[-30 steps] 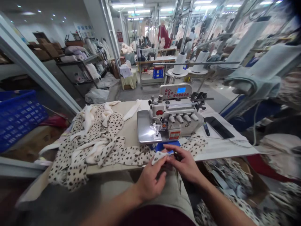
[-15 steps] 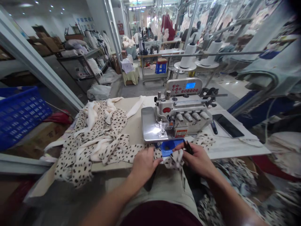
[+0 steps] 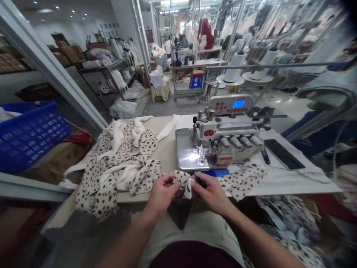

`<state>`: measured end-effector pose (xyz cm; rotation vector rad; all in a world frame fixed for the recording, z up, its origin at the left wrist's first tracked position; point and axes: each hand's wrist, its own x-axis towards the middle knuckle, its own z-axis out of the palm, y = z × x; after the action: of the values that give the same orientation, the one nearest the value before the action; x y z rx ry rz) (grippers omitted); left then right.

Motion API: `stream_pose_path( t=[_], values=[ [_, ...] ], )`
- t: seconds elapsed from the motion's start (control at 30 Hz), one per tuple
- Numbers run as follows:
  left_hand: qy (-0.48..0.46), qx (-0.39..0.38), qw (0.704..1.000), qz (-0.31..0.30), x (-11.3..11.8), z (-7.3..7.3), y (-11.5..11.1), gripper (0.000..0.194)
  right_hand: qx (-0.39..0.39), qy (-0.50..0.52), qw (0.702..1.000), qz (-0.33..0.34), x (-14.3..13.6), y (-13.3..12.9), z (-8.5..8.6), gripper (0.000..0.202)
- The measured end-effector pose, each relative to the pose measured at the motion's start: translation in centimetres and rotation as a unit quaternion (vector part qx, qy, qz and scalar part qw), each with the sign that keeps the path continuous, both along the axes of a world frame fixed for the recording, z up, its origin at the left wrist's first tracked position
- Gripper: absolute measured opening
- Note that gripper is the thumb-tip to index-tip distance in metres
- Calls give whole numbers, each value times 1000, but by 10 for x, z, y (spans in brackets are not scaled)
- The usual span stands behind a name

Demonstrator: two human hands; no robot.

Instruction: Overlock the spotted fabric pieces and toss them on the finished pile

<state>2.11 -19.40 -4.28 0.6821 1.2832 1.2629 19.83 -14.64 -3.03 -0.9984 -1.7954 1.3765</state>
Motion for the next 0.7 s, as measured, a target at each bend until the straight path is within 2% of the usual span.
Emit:
stream_pose_path(
  t=[0.13, 0.27, 0.5, 0.7],
  values=[
    [17, 27, 999, -18, -3, 8, -4, 38, 60, -23, 997, -41, -17, -1, 3, 27],
    [41, 62, 996, -43, -6, 8, -6, 35, 89, -56, 991, -87, -24, -3, -1, 27],
    [120, 114, 983, -85, -10, 11, -7, 23, 123, -87, 983, -104, -27, -8, -3, 25],
    [214, 167, 953, -137, -20, 15, -7, 17, 169, -126, 971, -117, -27, -9, -2, 25]
  ],
)
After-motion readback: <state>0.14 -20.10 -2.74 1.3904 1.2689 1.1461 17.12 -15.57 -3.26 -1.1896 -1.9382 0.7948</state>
